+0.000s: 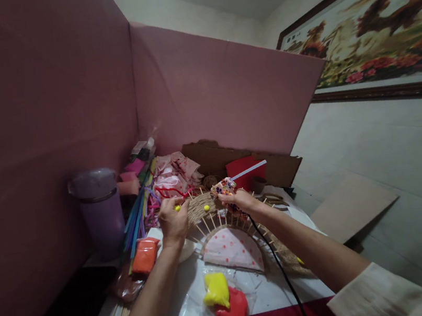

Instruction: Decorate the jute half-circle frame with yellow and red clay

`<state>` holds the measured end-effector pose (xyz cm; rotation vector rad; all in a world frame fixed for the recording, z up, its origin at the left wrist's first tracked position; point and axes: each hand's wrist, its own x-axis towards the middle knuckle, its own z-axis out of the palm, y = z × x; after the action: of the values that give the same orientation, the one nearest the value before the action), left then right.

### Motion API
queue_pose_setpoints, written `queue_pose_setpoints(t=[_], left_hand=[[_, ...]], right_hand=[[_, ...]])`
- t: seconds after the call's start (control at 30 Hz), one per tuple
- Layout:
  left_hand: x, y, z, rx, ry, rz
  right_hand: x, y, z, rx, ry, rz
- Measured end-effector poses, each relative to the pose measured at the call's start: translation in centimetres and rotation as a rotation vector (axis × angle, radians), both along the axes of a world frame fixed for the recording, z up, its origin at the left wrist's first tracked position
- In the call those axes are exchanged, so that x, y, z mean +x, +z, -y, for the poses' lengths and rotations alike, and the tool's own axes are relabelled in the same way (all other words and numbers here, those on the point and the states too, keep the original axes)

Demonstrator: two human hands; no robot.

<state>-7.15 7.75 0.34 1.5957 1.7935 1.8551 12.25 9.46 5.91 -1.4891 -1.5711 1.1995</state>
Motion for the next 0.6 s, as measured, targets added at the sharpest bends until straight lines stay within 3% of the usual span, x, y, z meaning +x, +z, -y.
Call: queue_pose_setpoints(t=[0.17,0.33,0.6], left_hand=[[0.09,-0.35,-0.21,0.011,-0.082,0.059],[0.09,-0.72,-0.13,-0.05,-0.066,0.078],[0.42,0.08,0.56,-0.067,0.007,0.051]], right_hand=[[0.06,-0.17,-0.16,0.0,0.009,0.002],[0.23,-0.36,-0.07,-0.005,0.03,0.003],[0.26,-0.6,-0.05,0.005,0.017,0.019]])
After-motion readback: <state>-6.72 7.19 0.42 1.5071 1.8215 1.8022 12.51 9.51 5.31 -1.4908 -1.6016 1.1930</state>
